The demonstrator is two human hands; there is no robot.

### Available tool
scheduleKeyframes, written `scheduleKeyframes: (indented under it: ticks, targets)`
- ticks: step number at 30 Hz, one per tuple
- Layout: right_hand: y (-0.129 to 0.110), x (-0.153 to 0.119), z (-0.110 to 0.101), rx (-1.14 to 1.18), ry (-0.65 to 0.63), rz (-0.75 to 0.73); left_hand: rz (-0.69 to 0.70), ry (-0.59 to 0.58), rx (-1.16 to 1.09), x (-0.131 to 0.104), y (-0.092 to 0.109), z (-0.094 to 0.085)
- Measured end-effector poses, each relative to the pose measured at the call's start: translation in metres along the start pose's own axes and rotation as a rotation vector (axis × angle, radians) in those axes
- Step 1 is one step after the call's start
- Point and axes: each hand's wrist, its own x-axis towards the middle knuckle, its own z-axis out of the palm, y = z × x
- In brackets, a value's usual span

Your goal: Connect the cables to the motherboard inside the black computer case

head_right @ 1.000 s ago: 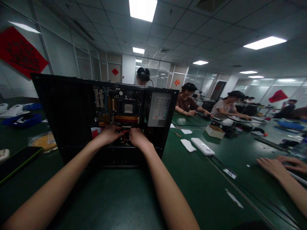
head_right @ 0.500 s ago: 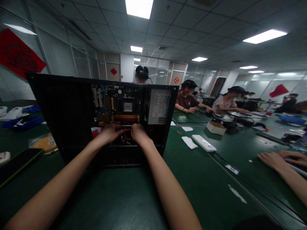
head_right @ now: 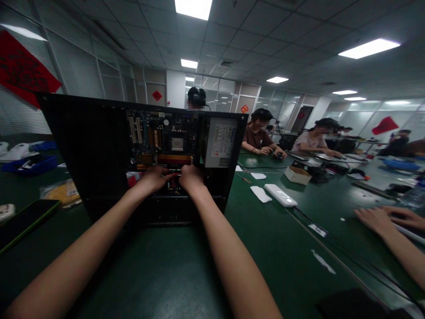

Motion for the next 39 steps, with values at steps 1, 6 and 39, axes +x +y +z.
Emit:
scheduleKeyframes:
  ticks: [1,6,39]
  targets:
    - [0.0,0.0,0.001,-0.005,0.004,0.003,0.002,0.012,0.001,0.0,-0.001,0.001]
    - [-0.002,0.003,-0.001,0.002,0.047,0.007,-0.012,0.038,-0.002,-0.004,-0.002,0.001]
    - [0.161,-0.143,0.061,0.387,0.03,-0.094,0.131,0.0,0.094,-0.018,0.006,-0.01]
